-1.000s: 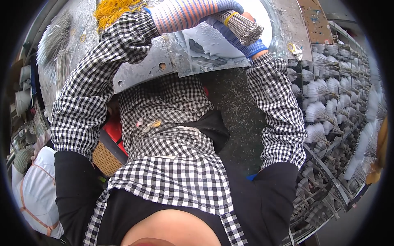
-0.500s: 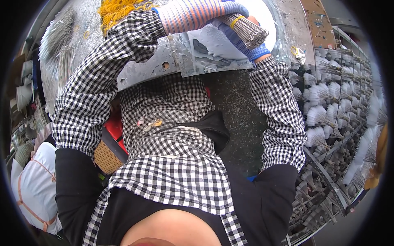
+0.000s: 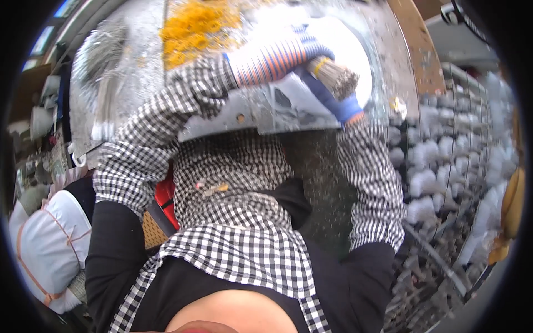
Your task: The recorder is bundling groups of white brush bristles and securing them with rubber bands at a manufacturing table.
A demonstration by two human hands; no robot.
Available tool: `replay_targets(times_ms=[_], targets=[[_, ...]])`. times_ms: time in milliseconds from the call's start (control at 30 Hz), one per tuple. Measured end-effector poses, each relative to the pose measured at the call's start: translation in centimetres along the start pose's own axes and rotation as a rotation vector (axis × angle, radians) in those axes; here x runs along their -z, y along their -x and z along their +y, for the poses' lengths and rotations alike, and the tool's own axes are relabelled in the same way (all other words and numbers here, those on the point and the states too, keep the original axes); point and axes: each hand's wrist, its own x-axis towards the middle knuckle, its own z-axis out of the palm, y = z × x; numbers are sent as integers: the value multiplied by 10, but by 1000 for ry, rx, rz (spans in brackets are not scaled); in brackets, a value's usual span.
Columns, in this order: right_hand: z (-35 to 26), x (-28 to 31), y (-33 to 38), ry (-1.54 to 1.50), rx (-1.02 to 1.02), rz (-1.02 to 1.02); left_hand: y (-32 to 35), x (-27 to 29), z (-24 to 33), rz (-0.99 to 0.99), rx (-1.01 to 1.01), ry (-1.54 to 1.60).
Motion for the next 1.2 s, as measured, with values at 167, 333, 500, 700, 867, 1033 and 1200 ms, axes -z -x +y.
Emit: replay_targets(times_ms=[167, 333, 500, 700, 867, 1033, 1200], targets=[[-141, 104, -46, 38, -95, 164, 55, 15, 38, 529, 366, 658], [-188, 158, -77, -210, -129, 304, 109, 78, 107, 842, 1091, 1879], [-229, 135, -173, -203, 233, 62, 155, 87, 99, 912, 1283, 1900], [-246, 67, -355, 74, 709, 227, 156, 225, 10, 920, 765, 874], [-227, 4, -482, 449, 578, 380, 165, 314, -122, 1043, 695, 718], [-221, -24, -504, 230, 369, 132, 173, 366, -187, 1192, 845, 182], [-256, -30, -470, 94, 609, 315, 220, 402, -233, 1305, 499, 378]])
